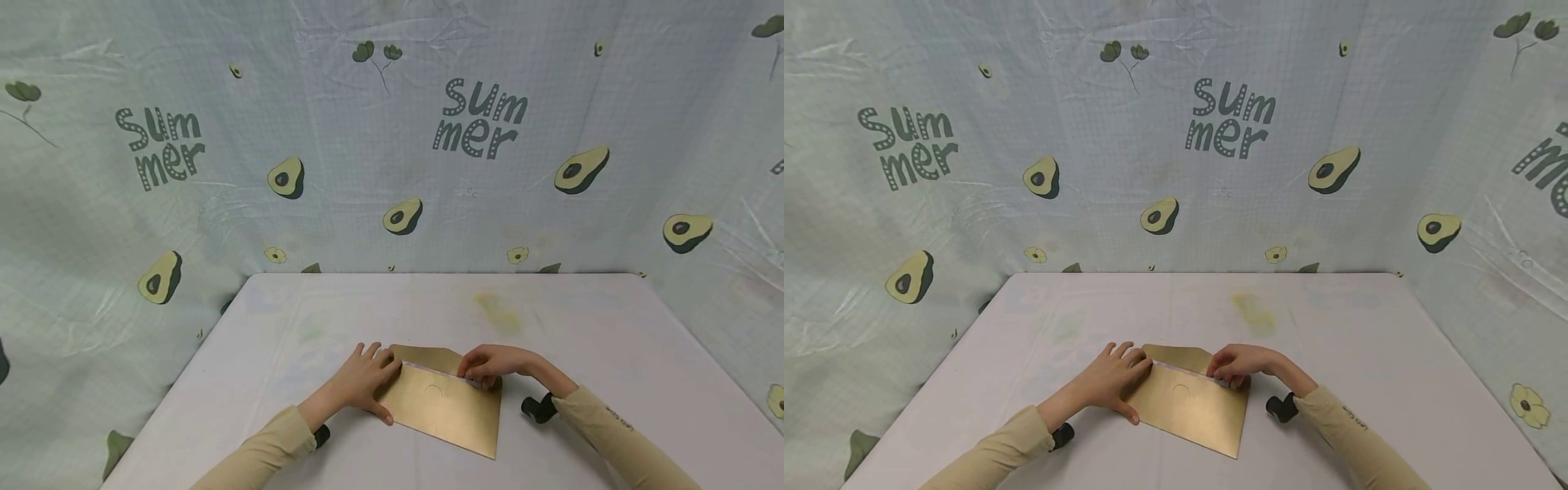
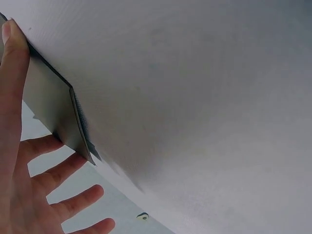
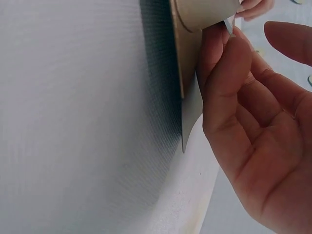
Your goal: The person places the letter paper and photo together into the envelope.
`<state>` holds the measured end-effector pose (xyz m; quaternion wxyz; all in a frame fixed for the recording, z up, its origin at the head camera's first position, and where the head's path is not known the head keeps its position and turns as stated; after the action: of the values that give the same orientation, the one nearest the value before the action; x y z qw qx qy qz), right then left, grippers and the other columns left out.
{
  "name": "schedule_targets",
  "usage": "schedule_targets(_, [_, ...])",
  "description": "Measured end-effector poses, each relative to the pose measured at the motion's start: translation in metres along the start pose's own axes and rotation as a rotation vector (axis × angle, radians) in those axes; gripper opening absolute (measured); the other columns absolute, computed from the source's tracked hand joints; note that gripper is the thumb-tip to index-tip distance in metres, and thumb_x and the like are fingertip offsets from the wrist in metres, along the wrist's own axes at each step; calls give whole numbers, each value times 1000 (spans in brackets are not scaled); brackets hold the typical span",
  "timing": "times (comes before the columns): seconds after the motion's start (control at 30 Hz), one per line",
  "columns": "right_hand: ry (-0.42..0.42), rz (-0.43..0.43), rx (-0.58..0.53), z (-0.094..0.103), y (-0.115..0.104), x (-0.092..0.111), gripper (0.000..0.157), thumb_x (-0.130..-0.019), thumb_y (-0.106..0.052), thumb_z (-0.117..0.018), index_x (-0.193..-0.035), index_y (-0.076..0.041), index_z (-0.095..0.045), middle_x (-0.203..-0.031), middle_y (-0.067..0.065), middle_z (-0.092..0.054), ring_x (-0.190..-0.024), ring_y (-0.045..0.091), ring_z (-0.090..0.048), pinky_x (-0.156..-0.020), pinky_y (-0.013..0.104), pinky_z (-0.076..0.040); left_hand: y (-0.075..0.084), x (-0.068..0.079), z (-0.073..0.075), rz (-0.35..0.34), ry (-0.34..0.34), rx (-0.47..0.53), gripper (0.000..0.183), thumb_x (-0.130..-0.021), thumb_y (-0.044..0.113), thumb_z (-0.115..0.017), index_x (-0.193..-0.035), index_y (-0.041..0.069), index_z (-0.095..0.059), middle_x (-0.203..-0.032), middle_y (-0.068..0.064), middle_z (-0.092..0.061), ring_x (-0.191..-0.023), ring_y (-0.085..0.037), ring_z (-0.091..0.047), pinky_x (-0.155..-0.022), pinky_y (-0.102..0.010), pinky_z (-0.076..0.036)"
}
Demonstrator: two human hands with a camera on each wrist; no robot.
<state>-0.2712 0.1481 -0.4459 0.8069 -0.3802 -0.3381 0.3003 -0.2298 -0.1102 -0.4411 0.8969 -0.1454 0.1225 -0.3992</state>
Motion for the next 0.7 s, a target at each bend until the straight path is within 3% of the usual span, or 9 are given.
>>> schedule_targets(0.3, [31, 50, -61, 2, 7, 6, 27, -91, -17, -49, -108, 2, -58, -92, 12, -59, -69, 12, -51, -58, 24, -44, 0, -1, 1, -2, 7, 2, 99, -51, 83, -52, -126, 19, -45, -116, -2, -48, -106, -25, -46, -79, -41, -39])
schedule_targets(0.57, [137, 69, 58, 8, 14, 24, 27, -92, -20, -47, -109, -2, -59, -97, 12, -64, -71, 11, -56, -55, 27, -46, 0, 2, 3, 6, -2, 27, 101, -52, 81, -53, -129, 18, -44, -119, -3, -49, -108, -25, -46, -81, -43, -40])
schedule_targets(0.7, [159, 63, 67, 8, 15, 34, 28, -93, -23, -47, -110, -4, -59, -101, 12, -63, -76, 12, -59, -56, 28, -47, 0, 4, 4, 12, -27, 54, 102, -53, 80, -54, -132, 16, -42, -122, -4, -48, -110, -26, -46, -84, -45, -40])
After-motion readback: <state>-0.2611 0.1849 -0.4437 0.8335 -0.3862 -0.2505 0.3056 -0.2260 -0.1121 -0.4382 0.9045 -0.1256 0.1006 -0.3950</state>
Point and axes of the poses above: each hand's wrist, its own x-axis away from the middle knuckle, its own z-axis out of the back of the hand, y = z × x, the point moved 3 cm from there along -x, towards the middle knuckle
